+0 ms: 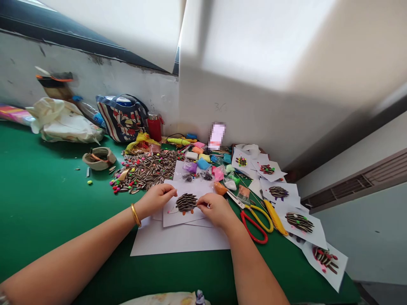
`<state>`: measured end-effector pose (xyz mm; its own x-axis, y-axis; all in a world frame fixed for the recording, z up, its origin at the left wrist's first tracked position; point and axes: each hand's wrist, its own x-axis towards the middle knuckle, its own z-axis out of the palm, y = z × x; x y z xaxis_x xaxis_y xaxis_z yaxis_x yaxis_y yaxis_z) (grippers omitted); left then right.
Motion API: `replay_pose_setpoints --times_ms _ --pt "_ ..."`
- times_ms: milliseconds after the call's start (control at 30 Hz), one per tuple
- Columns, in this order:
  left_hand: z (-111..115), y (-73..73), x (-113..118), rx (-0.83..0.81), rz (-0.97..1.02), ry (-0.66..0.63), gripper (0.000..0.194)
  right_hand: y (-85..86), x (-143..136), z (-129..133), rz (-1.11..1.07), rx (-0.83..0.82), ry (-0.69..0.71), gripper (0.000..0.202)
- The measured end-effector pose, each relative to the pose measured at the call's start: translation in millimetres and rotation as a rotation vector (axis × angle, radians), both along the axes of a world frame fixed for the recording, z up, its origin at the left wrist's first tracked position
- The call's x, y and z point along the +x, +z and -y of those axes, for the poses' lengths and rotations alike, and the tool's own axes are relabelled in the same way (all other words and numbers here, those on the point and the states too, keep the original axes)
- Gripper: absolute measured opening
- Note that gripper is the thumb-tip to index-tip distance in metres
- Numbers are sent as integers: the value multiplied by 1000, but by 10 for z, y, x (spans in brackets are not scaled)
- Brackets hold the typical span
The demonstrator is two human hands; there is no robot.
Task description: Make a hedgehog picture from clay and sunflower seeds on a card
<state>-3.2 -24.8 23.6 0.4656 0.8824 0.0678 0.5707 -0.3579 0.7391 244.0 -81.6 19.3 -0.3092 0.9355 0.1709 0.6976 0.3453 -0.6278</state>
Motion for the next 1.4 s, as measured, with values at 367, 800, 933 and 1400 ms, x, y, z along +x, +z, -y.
replay_pose_setpoints --times_ms 367,800,933,1400 --pt "-22 -47 -10 7 -36 10 35 -37 -165 16 171 151 47 17" --pt "-19 -47 -6 5 -9 14 35 -91 -192 5 247 186 61 17" --pt "-17 -48 -4 -7 -8 17 36 -91 -205 4 285 217 71 16" --pt "58 71 29 -609 629 103 37 -87 -222 19 359 256 95 16"
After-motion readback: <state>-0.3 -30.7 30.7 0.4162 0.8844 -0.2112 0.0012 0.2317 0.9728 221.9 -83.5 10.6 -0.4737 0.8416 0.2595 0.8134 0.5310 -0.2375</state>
